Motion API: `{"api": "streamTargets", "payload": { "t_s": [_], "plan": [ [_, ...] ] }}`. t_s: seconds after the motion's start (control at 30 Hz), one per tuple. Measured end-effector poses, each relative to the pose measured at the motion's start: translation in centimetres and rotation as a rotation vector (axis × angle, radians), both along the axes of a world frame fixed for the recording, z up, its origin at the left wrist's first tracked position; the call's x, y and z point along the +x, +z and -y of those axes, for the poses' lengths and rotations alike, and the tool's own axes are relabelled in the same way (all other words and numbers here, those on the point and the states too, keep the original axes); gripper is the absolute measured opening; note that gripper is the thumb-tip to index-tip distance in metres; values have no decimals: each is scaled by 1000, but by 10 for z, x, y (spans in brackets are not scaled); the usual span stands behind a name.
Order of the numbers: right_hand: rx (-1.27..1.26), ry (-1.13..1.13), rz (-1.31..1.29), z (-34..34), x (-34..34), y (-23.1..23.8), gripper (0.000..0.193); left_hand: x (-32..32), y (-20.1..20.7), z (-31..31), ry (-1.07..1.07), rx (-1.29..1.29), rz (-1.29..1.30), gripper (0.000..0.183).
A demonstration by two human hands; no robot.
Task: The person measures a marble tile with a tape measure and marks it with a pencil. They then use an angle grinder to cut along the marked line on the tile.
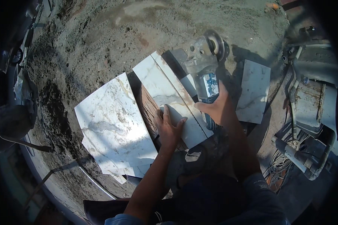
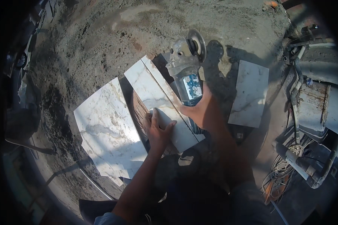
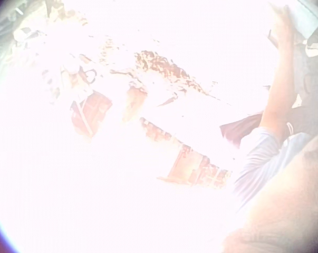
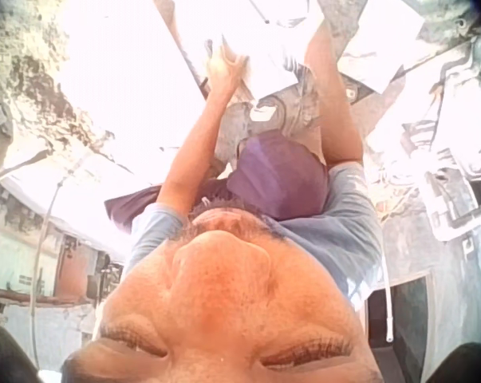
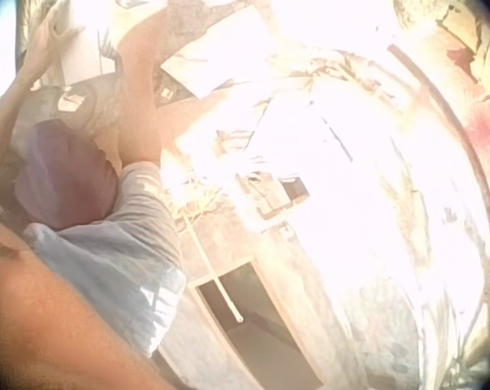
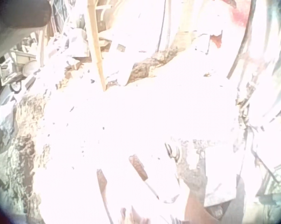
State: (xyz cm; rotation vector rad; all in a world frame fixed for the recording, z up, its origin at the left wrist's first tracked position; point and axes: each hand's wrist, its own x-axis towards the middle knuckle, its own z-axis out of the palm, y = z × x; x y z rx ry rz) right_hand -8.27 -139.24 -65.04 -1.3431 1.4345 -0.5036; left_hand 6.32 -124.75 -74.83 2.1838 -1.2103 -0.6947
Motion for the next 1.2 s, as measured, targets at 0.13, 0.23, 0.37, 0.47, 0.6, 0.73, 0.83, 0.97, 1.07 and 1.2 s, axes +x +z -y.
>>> {"api": "streamTargets", "payload": {
  "t_s": [0.13,0.23,0.37,0.47,0.6,0.73,0.83,0.97,1.07,1.2],
  "plan": [
    [17,159,-207,11,69,-14,77,36,-18,4,-64,-87,28,65],
    [-10,220,-280,14,103,-25,79,67,-5,34,377,-337,-1088,59],
    [40,268,-396,5,129,-15,80,110,8,90,270,-332,-1396,57],
    [-104,334,-350,-6,125,-21,83,116,16,105,167,-263,-1349,51],
    [-139,358,-385,-18,120,-11,87,116,17,107,209,-334,-1370,44],
    [11,355,-401,-12,121,-6,84,107,23,106,269,-338,-1287,38],
    [71,372,-421,-13,129,7,79,119,18,99,207,-277,-1283,36],
    [78,308,-392,-10,129,-8,70,124,1,106,74,-217,-1296,38],
    [49,284,-383,-7,133,-25,63,116,-1,100,100,-228,-1306,38],
    [55,280,-350,-5,137,-34,58,108,1,95,124,-269,-1290,38]
  ]
}}
